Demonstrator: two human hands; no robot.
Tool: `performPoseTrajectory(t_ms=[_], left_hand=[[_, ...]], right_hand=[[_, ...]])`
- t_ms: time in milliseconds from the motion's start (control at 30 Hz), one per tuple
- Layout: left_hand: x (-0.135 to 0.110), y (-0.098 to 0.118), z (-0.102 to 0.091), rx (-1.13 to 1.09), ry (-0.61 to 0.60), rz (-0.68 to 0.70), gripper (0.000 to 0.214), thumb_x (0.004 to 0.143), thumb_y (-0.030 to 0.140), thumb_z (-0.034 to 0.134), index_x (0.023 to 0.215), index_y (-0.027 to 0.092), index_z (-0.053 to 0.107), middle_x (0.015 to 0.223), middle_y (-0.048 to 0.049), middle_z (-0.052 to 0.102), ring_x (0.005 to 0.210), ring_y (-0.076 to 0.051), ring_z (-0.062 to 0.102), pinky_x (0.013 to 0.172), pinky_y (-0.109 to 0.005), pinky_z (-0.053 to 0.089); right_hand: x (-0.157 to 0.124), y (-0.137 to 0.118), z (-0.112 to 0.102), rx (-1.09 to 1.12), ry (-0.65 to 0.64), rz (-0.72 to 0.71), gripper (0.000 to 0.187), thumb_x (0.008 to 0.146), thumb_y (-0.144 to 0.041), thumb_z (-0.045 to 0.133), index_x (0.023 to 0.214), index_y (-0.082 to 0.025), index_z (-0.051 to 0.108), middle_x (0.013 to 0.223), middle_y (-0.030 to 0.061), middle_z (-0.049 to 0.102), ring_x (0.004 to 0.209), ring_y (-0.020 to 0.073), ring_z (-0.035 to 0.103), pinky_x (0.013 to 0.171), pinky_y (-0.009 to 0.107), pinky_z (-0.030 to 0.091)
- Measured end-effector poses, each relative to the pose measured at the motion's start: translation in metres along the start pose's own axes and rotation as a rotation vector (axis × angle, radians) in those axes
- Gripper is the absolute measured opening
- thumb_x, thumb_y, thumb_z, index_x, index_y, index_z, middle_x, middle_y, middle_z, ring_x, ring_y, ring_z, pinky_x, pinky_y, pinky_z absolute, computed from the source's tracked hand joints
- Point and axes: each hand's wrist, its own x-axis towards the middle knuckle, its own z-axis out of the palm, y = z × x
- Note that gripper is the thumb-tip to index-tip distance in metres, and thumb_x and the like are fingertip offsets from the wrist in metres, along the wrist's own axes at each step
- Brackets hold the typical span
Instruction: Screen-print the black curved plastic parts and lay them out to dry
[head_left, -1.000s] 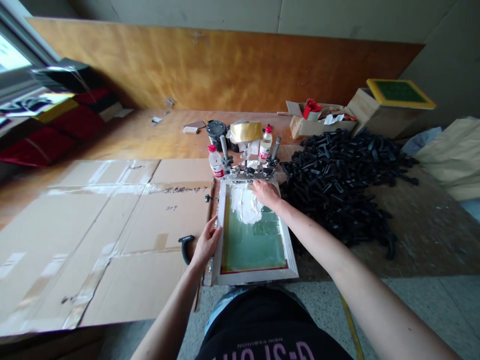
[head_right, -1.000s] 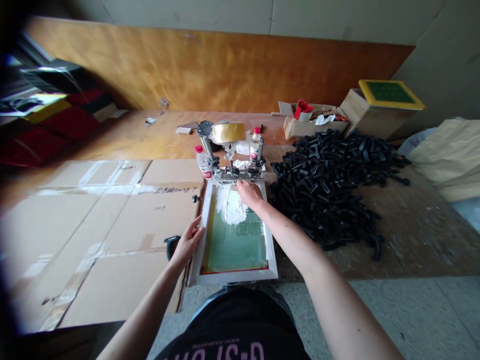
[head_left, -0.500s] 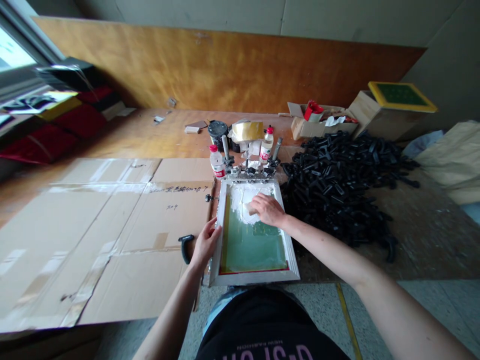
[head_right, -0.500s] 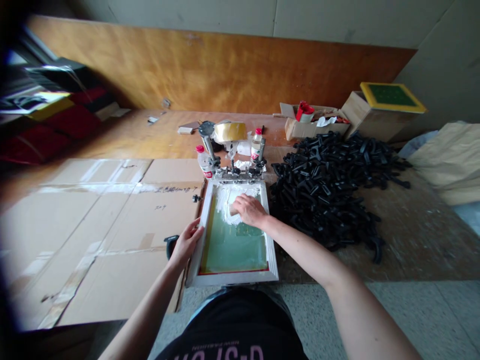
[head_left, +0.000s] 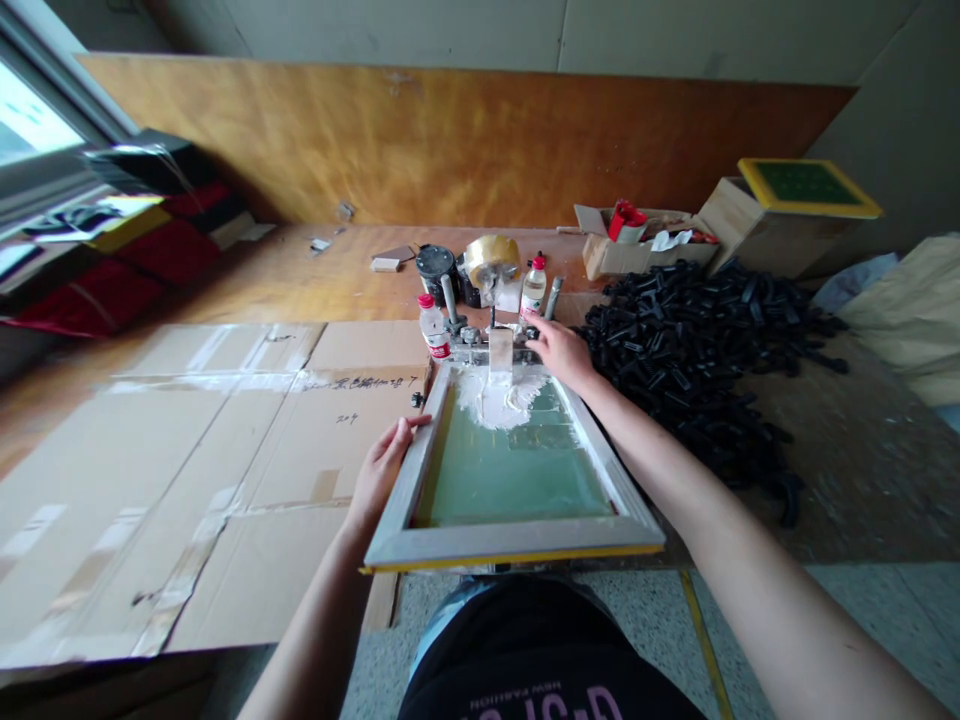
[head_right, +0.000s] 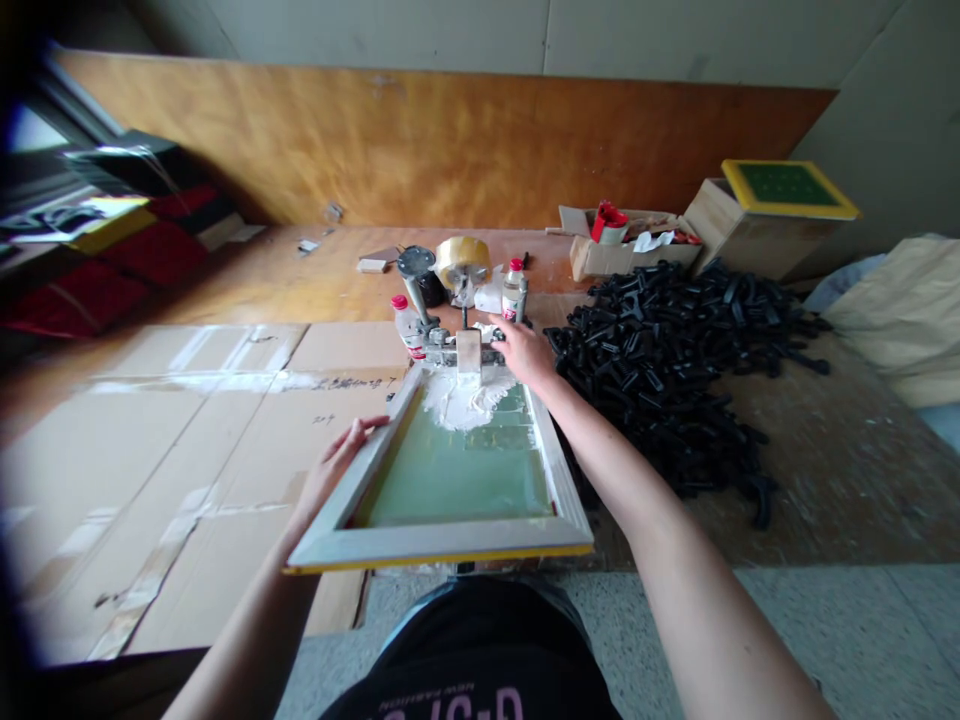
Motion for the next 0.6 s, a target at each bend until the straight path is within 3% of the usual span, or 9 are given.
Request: performPoseTrajectory(t_ms=[67,133,200,267,333,367,433,500,600], left_hand=[[0.013,0.021,0.004,-0.122,0.026,0.109,0.062,0.079,0.071,0.054,0.109,0.019,0.069,0.091,-0.0040,0.070,0.073,-0.018,0.064,0.062,-0.028,0.051],[0.028,0.039,0.011,-0.234,0.046,0.209,0.059,0.081,0.068,0.053,0.110,0.018,0.066,0.096,-0.0055,0.070,0.082,-0.020,0.066,0.068,-0.030,0.054],[0.040,0.050,0.020,-0.285,0.066,0.237,0.057,0.083,0.065,0.051,0.111,0.017,0.063,0.095,-0.0064,0.069,0.084,-0.019,0.066,0.067,-0.029,0.054],[0.042,0.048,0.032,-0.335,0.131,0.221,0.054,0.085,0.062,0.049,0.113,0.017,0.061,0.091,-0.0063,0.069,0.079,-0.017,0.065,0.063,-0.026,0.052],[0.032,0.030,0.049,-0.383,0.174,0.153,0.052,0.086,0.060,0.050,0.116,0.018,0.060,0.094,-0.0070,0.070,0.077,-0.015,0.065,0.062,-0.025,0.052],[0.023,0.016,0.058,-0.385,0.139,0.068,0.052,0.085,0.059,0.052,0.117,0.018,0.059,0.097,-0.0084,0.071,0.078,-0.016,0.066,0.063,-0.025,0.052],[0.002,-0.016,0.078,-0.352,-0.033,-0.172,0.055,0.084,0.061,0.055,0.118,0.018,0.057,0.107,-0.0128,0.071,0.084,-0.020,0.068,0.065,-0.031,0.055],[-0.018,-0.045,0.090,-0.325,-0.170,-0.352,0.058,0.082,0.065,0.054,0.116,0.018,0.057,0.112,-0.0150,0.070,0.091,-0.025,0.069,0.067,-0.036,0.056],[-0.029,-0.078,0.072,-0.281,-0.109,-0.402,0.053,0.078,0.067,0.057,0.101,0.020,0.059,0.092,-0.0102,0.073,0.082,-0.025,0.071,0.061,-0.033,0.055]], right_hand=[[-0.013,0.028,-0.004,0.033,0.082,0.172,0.033,0.093,-0.022,0.051,0.124,-0.022,0.062,0.098,0.0061,0.072,0.088,0.0210,0.065,0.081,0.032,0.049],[-0.039,0.048,0.004,0.065,0.063,0.284,0.024,0.093,-0.021,0.050,0.110,-0.017,0.066,0.091,0.0077,0.072,0.086,0.0213,0.065,0.079,0.031,0.048],[-0.068,0.053,0.024,0.100,-0.061,0.213,0.021,0.090,-0.025,0.057,0.108,-0.017,0.066,0.092,0.0073,0.071,0.089,0.0211,0.064,0.080,0.032,0.048],[-0.093,0.045,0.046,0.096,-0.197,0.022,0.033,0.083,-0.029,0.069,0.115,-0.020,0.064,0.102,0.0067,0.069,0.098,0.0216,0.061,0.088,0.034,0.046],[-0.111,0.025,0.062,0.029,-0.267,-0.094,0.037,0.080,-0.029,0.075,0.115,-0.023,0.065,0.107,0.0061,0.067,0.105,0.0227,0.056,0.093,0.037,0.043],[-0.118,0.013,0.066,-0.014,-0.268,-0.104,0.031,0.081,-0.028,0.074,0.111,-0.023,0.067,0.106,0.0061,0.066,0.106,0.0230,0.055,0.094,0.038,0.042],[-0.131,-0.015,0.069,-0.073,-0.217,-0.076,0.016,0.087,-0.030,0.068,0.100,-0.022,0.070,0.099,0.0070,0.065,0.103,0.0232,0.053,0.094,0.038,0.042],[-0.145,-0.042,0.067,-0.068,-0.183,-0.145,0.017,0.092,-0.034,0.061,0.096,-0.021,0.070,0.093,0.0071,0.064,0.100,0.0226,0.052,0.092,0.036,0.042],[-0.167,-0.058,0.057,0.009,-0.314,-0.405,0.017,0.096,-0.033,0.054,0.100,-0.026,0.069,0.094,0.0025,0.065,0.096,0.0179,0.054,0.089,0.029,0.043]])
